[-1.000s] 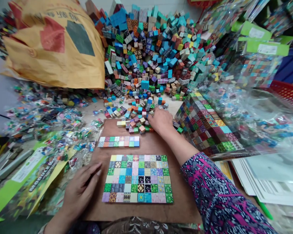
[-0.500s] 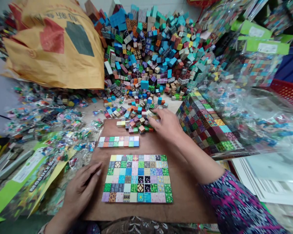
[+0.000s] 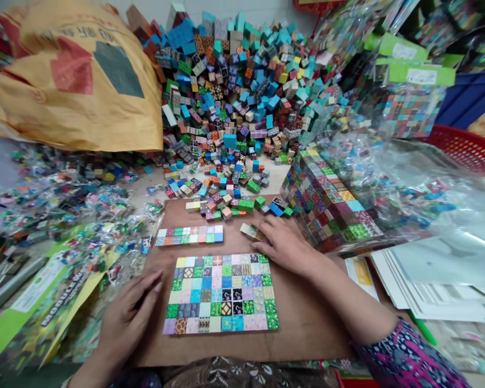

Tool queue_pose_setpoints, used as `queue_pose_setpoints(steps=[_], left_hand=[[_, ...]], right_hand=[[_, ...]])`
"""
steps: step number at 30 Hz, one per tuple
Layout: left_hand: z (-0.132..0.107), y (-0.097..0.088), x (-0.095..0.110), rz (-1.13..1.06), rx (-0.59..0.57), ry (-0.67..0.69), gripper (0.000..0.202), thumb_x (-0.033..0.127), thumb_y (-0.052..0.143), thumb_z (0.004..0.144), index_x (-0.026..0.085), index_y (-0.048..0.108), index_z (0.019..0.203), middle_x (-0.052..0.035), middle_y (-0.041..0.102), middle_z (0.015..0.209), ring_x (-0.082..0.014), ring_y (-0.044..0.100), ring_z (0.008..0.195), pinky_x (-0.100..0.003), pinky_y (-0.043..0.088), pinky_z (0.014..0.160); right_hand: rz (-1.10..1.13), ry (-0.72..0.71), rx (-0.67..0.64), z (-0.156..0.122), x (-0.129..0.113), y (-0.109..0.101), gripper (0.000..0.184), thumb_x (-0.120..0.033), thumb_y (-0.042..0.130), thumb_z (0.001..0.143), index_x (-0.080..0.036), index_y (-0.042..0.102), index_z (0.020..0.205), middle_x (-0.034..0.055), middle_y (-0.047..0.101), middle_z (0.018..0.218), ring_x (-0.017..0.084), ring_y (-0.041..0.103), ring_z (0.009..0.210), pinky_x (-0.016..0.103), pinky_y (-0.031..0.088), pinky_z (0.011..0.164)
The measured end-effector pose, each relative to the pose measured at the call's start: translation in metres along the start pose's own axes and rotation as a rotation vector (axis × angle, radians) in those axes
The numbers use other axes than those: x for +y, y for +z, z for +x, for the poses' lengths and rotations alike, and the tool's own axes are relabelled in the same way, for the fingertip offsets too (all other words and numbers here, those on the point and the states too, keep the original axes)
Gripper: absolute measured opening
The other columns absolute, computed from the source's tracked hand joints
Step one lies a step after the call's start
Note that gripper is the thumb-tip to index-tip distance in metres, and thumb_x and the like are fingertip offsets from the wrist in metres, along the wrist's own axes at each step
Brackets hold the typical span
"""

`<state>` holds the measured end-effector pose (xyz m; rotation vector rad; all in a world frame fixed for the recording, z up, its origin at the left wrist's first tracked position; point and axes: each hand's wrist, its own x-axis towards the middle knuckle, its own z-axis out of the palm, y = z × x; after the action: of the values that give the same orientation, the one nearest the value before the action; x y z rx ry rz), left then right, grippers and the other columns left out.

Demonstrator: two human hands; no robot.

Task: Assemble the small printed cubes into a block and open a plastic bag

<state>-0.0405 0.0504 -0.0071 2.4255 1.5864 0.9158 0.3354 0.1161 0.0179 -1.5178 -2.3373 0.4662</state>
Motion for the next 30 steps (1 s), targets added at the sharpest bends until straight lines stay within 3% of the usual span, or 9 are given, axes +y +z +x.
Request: queue_pose_setpoints(steps=[8, 11, 15, 20, 24, 30], left_hand=[[0.008, -0.011, 0.004, 0.041, 0.017, 0.056, 0.022, 0.023, 0.052, 0.098, 0.019, 0.066, 0.114, -0.0072, 0.072, 0.107, -0.0206, 0.069, 0.096, -0.032, 0.056, 0.084], [0.031, -0.022, 0.013, 0.035, 0.018, 0.144, 0.024, 0.019, 0.052, 0.098, 0.021, 0.063, 0.119, -0.0070, 0.069, 0.110, -0.0202, 0.066, 0.099, -0.033, 0.054, 0.086], [0.073, -0.025, 0.031, 0.025, -0.107, 0.338, 0.024, 0.019, 0.051, 0.098, 0.021, 0.061, 0.120, -0.0067, 0.070, 0.108, -0.0218, 0.064, 0.099, -0.037, 0.051, 0.083], [0.121, -0.003, 0.063, 0.097, -0.341, 0.513, 0.026, 0.021, 0.045, 0.101, 0.018, 0.065, 0.118, -0.0086, 0.071, 0.106, -0.0250, 0.063, 0.095, -0.041, 0.050, 0.080], [0.149, 0.024, 0.090, 0.281, -0.528, 0.609, 0.024, 0.018, 0.047, 0.098, 0.013, 0.067, 0.110, -0.0107, 0.070, 0.100, -0.0281, 0.062, 0.092, -0.044, 0.049, 0.079], [0.180, 0.057, 0.118, 0.500, -0.667, 0.652, 0.027, 0.011, 0.048, 0.093, 0.009, 0.064, 0.115, -0.0116, 0.069, 0.092, -0.0280, 0.062, 0.091, -0.039, 0.047, 0.075]], right_hand=[[0.041, 0.071, -0.012, -0.017, 0.005, -0.009, 0.044, -0.038, 0.052, 0.098, -0.024, 0.050, 0.140, 0.0124, 0.059, 0.113, 0.029, 0.059, 0.104, 0.043, 0.050, 0.088], [0.020, 0.109, 0.003, -0.017, 0.001, -0.008, 0.050, -0.037, 0.054, 0.097, -0.026, 0.044, 0.145, 0.0125, 0.059, 0.117, 0.030, 0.059, 0.106, 0.042, 0.051, 0.085], [-0.017, 0.159, 0.022, -0.009, -0.005, -0.004, 0.051, -0.037, 0.060, 0.094, -0.022, 0.051, 0.141, 0.0139, 0.062, 0.116, 0.033, 0.058, 0.107, 0.047, 0.049, 0.088], [0.005, 0.079, 0.076, -0.002, -0.001, 0.004, 0.058, -0.033, 0.062, 0.092, -0.025, 0.045, 0.147, 0.0120, 0.062, 0.118, 0.032, 0.058, 0.105, 0.048, 0.047, 0.087], [0.043, 0.054, 0.159, -0.005, 0.007, 0.013, 0.051, -0.033, 0.060, 0.094, -0.028, 0.049, 0.143, 0.0095, 0.061, 0.117, 0.029, 0.057, 0.103, 0.045, 0.046, 0.087], [0.058, 0.048, 0.178, -0.007, 0.014, 0.019, 0.041, -0.038, 0.060, 0.094, -0.029, 0.054, 0.133, 0.0066, 0.060, 0.115, 0.028, 0.057, 0.103, 0.044, 0.043, 0.088]])
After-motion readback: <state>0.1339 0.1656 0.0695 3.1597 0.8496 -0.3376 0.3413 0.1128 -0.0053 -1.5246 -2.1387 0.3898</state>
